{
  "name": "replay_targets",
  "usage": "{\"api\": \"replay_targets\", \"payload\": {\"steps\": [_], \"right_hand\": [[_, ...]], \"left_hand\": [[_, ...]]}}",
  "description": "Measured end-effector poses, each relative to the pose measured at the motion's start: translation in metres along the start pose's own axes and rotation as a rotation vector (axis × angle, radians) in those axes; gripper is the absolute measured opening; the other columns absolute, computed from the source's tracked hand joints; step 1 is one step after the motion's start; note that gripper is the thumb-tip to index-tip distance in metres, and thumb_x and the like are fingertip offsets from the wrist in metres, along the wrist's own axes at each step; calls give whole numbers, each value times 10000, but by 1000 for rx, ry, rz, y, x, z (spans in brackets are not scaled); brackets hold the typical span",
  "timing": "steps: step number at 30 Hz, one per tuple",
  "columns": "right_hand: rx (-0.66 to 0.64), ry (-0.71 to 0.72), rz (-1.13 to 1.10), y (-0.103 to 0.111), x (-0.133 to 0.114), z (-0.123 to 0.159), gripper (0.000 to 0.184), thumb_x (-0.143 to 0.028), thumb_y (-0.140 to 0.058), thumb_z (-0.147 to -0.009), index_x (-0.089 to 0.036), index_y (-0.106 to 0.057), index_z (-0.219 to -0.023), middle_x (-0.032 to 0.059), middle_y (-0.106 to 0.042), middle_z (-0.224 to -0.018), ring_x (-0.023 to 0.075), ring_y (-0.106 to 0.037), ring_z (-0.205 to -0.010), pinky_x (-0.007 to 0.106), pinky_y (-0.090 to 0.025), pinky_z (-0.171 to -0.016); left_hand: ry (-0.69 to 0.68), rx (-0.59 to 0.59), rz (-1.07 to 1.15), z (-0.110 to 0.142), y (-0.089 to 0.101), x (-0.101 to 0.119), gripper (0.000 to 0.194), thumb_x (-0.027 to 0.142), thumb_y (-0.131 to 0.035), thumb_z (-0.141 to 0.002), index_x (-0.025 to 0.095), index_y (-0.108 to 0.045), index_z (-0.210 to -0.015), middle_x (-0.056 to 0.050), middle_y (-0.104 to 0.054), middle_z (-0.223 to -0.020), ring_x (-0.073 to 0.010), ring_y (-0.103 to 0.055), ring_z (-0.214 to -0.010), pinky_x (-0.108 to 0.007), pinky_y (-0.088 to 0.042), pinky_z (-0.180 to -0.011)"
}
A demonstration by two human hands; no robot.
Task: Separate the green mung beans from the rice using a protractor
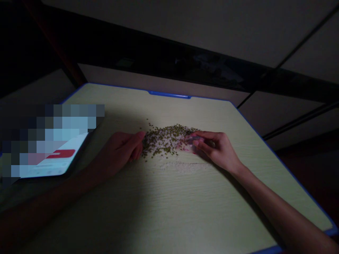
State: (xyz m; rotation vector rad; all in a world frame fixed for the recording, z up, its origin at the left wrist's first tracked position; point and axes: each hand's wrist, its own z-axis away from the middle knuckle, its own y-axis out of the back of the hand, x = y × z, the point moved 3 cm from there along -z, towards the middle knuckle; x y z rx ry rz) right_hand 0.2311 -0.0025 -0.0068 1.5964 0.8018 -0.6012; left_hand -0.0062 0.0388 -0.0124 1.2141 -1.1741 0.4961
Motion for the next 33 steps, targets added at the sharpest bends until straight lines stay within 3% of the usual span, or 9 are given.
{"api": "replay_targets", "payload": {"steps": [9,23,33], "right_hand": [[-59,40,42,7,3,1,263,-303,-577,-756,-136,-710,-910,23,-606,-634,96,-444,-511,220,-351,-455],[-65,32,7,1,1,1,287,-308,-573,-754,-129,-703,-937,43,-604,-678,95,-411,-520,229,-334,-454],[-117,37,-23,4,-3,3,268,-277,-574,-751,-105,-709,-907,12,-513,-580,79,-364,-474,224,-274,-413]], "left_hand": [[-2,-1,3,1,-1,-2,526,414,-333,-846,196,-389,-371,36,-430,-382,-88,-426,-397,-234,-348,-495],[-25,2,14,1,0,-3,528,423,-343,-838,199,-401,-363,32,-446,-379,-83,-440,-391,-225,-353,-489],[4,0,6,2,0,-3,530,439,-339,-840,200,-395,-370,35,-431,-386,-88,-428,-399,-236,-345,-498]]}}
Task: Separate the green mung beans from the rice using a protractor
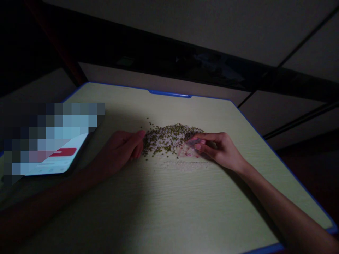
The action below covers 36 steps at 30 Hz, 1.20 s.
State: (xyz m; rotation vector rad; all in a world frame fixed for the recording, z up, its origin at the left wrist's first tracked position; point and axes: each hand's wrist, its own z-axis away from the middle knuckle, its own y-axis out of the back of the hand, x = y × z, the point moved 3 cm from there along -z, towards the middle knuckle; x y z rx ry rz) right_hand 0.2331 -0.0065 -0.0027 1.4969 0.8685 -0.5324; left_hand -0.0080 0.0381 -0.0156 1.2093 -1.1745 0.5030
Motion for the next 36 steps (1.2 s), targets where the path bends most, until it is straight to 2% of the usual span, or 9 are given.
{"api": "replay_targets", "payload": {"steps": [11,16,22,27,31,36], "right_hand": [[-60,20,-73,-4,0,1,237,-241,-590,-749,-81,-684,-898,-11,-461,-573,59,-328,-449,214,-242,-383],[-37,37,-68,-6,-3,2,224,-235,-584,-753,-84,-687,-883,-20,-439,-570,52,-311,-445,205,-225,-370],[-11,64,-23,-8,-6,2,254,-258,-576,-762,-74,-696,-889,-3,-479,-573,61,-353,-453,207,-260,-384],[-4,64,-33,-10,-5,3,271,-263,-581,-760,-80,-694,-924,-6,-477,-577,56,-320,-447,205,-238,-378],[-48,30,-49,-9,-4,-1,267,-271,-579,-754,-92,-694,-915,-15,-463,-569,55,-304,-446,199,-233,-378],[-135,17,-43,-9,-7,-8,255,-260,-577,-745,-108,-696,-912,26,-563,-643,80,-388,-506,204,-303,-426]], "left_hand": [[-5,6,4,-1,-1,2,521,427,-342,-839,200,-395,-373,37,-426,-376,-86,-421,-386,-235,-345,-486],[-15,9,-6,-1,-2,2,522,425,-338,-836,203,-391,-366,34,-432,-375,-88,-427,-386,-236,-350,-488],[-14,5,-18,-2,-1,4,522,430,-331,-831,207,-394,-363,31,-436,-378,-88,-429,-386,-237,-350,-486],[-1,8,-1,-2,-1,1,530,455,-338,-831,207,-395,-365,36,-422,-368,-91,-425,-388,-237,-344,-477],[5,9,5,-1,-1,-2,528,454,-342,-831,204,-395,-369,38,-425,-372,-91,-423,-386,-239,-340,-477],[19,8,5,-1,-1,0,520,445,-341,-835,200,-388,-379,37,-407,-376,-99,-419,-403,-246,-340,-494]]}}
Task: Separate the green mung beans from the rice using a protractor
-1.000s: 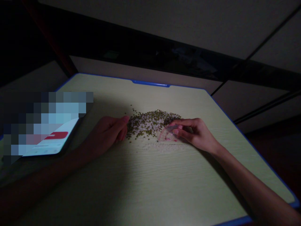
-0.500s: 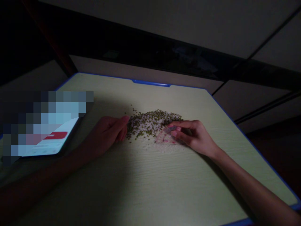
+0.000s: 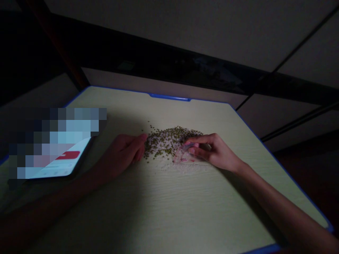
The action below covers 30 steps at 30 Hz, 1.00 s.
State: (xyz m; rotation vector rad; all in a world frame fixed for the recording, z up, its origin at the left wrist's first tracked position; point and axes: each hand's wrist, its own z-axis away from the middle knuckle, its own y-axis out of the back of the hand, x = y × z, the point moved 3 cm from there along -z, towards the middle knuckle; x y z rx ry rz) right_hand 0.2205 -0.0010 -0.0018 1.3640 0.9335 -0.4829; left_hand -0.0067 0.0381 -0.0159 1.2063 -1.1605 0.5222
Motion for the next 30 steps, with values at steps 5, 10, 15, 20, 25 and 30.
{"api": "replay_targets", "payload": {"steps": [5,10,15,20,25,30], "right_hand": [[34,18,37,-2,-1,3,248,-268,-570,-757,-110,-694,-903,8,-539,-599,67,-325,-464,203,-263,-400],[82,76,77,-3,-5,6,247,-259,-566,-766,-113,-700,-913,-5,-500,-572,68,-350,-457,206,-269,-402],[124,27,33,1,-2,8,263,-284,-587,-752,-112,-707,-910,-9,-486,-557,69,-334,-454,206,-262,-393],[182,3,1,5,3,10,260,-294,-584,-756,-129,-708,-914,17,-559,-607,99,-432,-522,224,-346,-459],[175,-32,15,2,3,10,270,-288,-579,-757,-133,-700,-943,0,-529,-549,90,-408,-478,221,-344,-439],[217,-67,45,5,2,10,258,-274,-560,-758,-117,-702,-907,27,-589,-584,101,-457,-489,233,-385,-457]], "left_hand": [[-8,-17,-15,1,0,1,527,428,-324,-849,194,-393,-382,32,-411,-376,-102,-422,-404,-250,-338,-501],[11,-12,-2,1,-1,-3,521,439,-332,-849,193,-399,-395,35,-402,-376,-103,-410,-400,-252,-329,-490],[5,-19,5,1,-1,-2,523,430,-335,-849,191,-395,-388,32,-415,-384,-100,-418,-409,-245,-338,-495],[1,-14,-5,1,1,1,522,422,-328,-849,192,-390,-385,31,-413,-383,-98,-417,-411,-244,-342,-505],[-6,-12,-10,2,0,2,522,423,-327,-847,193,-389,-383,31,-410,-379,-99,-413,-404,-244,-340,-497],[-3,-21,1,1,0,-1,527,427,-329,-854,190,-395,-388,31,-405,-379,-101,-417,-409,-244,-339,-495]]}}
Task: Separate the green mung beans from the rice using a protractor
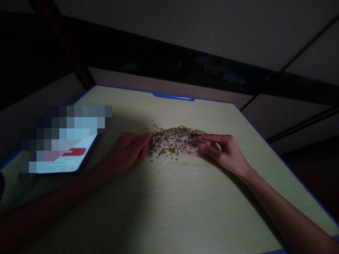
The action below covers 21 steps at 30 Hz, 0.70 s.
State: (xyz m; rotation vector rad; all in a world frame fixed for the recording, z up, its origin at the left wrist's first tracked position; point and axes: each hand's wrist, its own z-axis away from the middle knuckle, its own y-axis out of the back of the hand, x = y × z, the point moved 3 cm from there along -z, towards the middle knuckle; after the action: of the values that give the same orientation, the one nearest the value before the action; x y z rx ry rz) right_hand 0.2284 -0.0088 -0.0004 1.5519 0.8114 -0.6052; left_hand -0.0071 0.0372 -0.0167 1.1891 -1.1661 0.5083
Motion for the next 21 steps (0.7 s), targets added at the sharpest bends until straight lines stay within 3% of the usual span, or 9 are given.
{"api": "replay_targets", "payload": {"steps": [8,21], "right_hand": [[84,-8,57,1,0,-2,278,-264,-572,-733,-91,-697,-911,43,-633,-594,116,-501,-504,244,-412,-466],[41,10,-1,-3,2,-1,258,-266,-568,-755,-116,-691,-924,72,-674,-741,139,-555,-603,255,-442,-520]], "left_hand": [[-5,1,2,-2,0,-1,535,448,-331,-851,190,-397,-387,32,-403,-376,-101,-413,-405,-249,-337,-498],[-3,4,-28,0,0,2,528,429,-328,-846,192,-392,-379,30,-416,-378,-101,-428,-407,-249,-345,-509]]}}
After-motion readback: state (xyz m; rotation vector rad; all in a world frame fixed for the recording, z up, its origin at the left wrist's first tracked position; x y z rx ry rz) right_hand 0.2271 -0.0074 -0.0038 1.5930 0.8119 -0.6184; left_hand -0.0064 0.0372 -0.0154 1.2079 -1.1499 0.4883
